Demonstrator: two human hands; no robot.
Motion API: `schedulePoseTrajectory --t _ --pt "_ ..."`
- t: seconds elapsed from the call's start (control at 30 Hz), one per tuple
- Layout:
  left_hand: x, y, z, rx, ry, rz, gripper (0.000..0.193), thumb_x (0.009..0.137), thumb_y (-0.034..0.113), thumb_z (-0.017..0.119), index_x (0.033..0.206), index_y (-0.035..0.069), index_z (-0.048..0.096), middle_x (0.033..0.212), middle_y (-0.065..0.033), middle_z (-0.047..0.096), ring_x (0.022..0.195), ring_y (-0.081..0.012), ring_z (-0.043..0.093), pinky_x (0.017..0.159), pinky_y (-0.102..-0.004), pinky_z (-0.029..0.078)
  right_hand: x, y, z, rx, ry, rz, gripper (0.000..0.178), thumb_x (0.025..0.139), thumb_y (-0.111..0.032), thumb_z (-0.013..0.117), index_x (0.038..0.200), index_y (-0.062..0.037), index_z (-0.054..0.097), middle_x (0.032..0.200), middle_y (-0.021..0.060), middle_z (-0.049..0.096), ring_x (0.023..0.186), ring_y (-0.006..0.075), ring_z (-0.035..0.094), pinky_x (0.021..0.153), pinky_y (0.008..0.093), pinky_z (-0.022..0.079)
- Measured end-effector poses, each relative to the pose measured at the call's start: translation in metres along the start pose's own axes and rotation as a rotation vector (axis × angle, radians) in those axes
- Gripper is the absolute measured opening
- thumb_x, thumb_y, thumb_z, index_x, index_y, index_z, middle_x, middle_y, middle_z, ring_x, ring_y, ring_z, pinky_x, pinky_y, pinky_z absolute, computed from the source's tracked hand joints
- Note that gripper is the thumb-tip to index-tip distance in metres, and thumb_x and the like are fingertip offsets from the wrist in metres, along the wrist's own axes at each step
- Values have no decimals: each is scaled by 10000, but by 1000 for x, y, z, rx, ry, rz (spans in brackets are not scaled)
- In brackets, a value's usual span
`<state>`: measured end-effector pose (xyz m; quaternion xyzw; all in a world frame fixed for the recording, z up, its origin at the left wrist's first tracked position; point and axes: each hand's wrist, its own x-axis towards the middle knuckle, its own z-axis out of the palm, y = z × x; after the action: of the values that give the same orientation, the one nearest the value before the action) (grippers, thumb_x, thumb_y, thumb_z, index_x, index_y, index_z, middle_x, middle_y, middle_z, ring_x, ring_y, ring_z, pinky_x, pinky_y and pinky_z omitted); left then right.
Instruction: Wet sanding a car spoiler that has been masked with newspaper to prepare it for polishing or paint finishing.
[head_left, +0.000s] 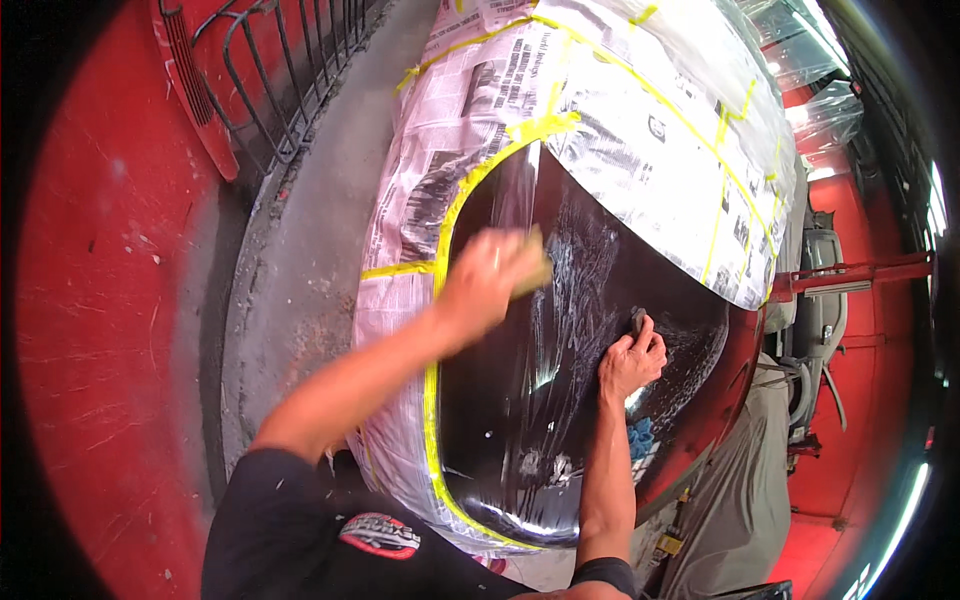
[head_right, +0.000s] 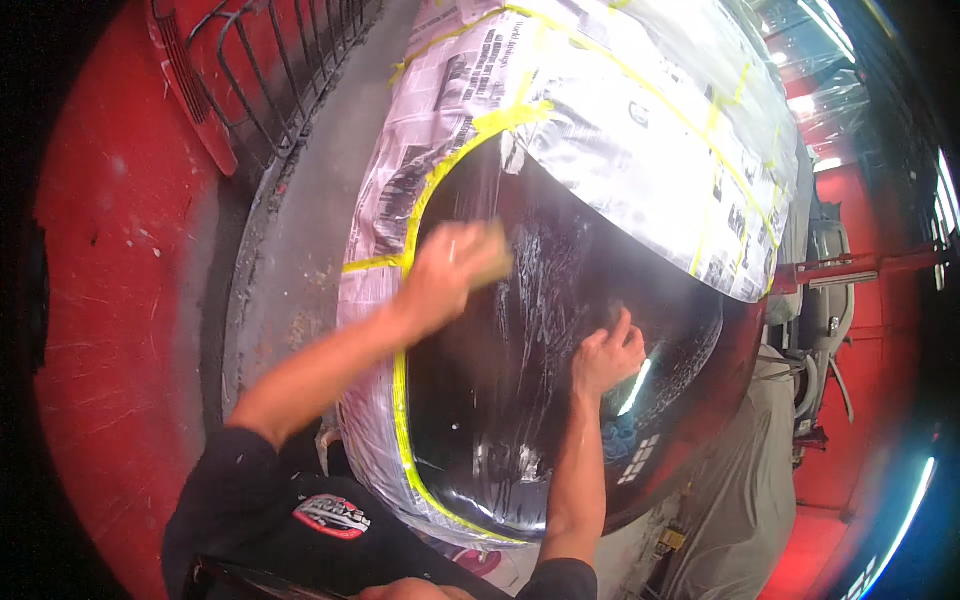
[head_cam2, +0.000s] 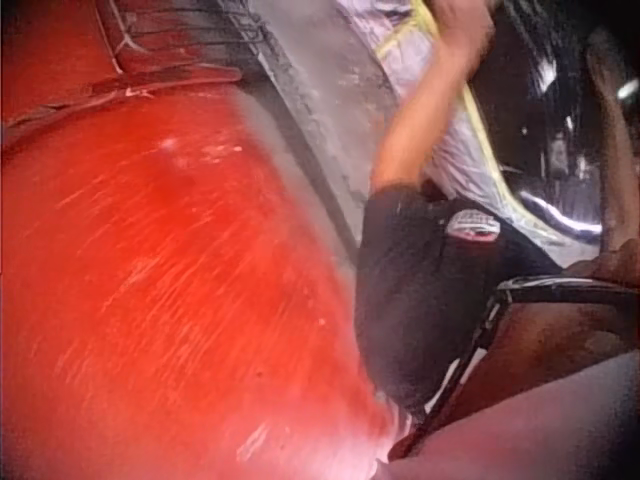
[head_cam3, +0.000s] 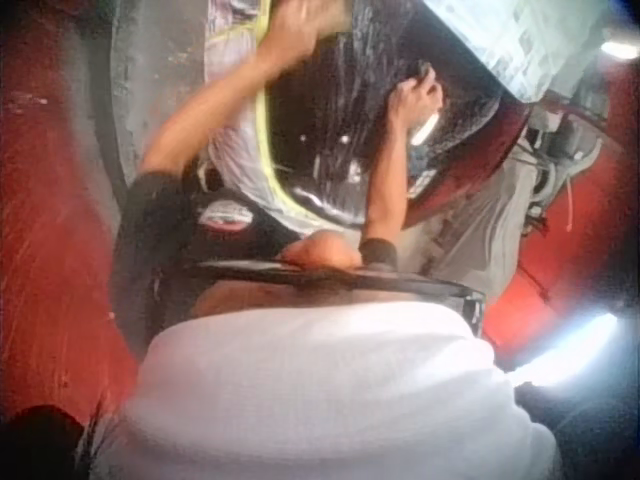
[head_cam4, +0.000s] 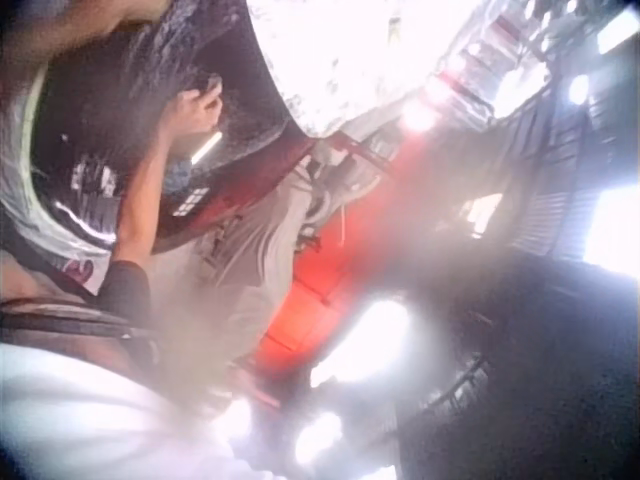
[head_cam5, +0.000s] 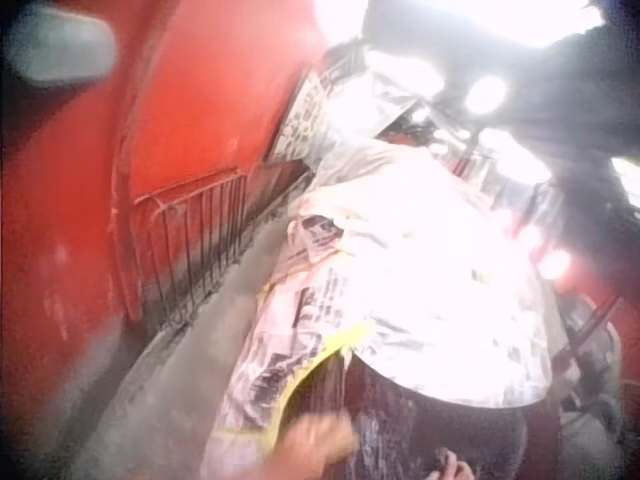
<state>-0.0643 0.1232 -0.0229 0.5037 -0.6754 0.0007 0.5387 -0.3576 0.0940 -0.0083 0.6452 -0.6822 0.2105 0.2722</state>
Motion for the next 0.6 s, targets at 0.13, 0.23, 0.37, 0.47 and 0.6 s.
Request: schedulePoseTrajectory --t 0.13,0.23,0.37,0.47,0.6 --pt "17 -13 6 2 10 46 354 814 3 605 1124 133 715 1175 -124 670 1079 -324 617 975 -436 489 -1 2 -4 -19 36 -11 511 797 -84 623 1301 -162 603 1150 167 595 1027 371 566 865 524 450" --pt "97 -91 -4 108 -51 3 434 807 -21 579 1197 141 681 1198 -136 664 1074 -360 603 970 -449 489 -1 -23 5 103 -26 -32 507 805 -92 631 1304 -172 601 1174 148 581 1071 353 547 895 527 435" --pt "47 -39 11 88 -15 68 405 798 16 647 1191 108 679 1196 -127 669 1057 -366 611 977 -447 491 -4 4 3 13 -22 23 500 831 -121 642 1320 -206 585 1212 133 555 1135 337 524 953 522 416" --pt "-18 5 0 -52 -73 49 374 808 56 679 1179 106 689 1197 -123 673 1076 -360 618 1000 -437 487 -5 9 1 6 -34 37 508 834 -129 644 1330 -215 577 1213 139 550 1149 345 517 955 521 413" --pt "68 -75 -12 53 -136 -84 381 846 11 611 1197 134 693 1267 -125 669 1134 -376 609 1012 -459 482 -5 -9 -2 37 -46 16 517 835 -130 645 1340 -207 572 1224 153 548 1147 348 513 961 516 408"
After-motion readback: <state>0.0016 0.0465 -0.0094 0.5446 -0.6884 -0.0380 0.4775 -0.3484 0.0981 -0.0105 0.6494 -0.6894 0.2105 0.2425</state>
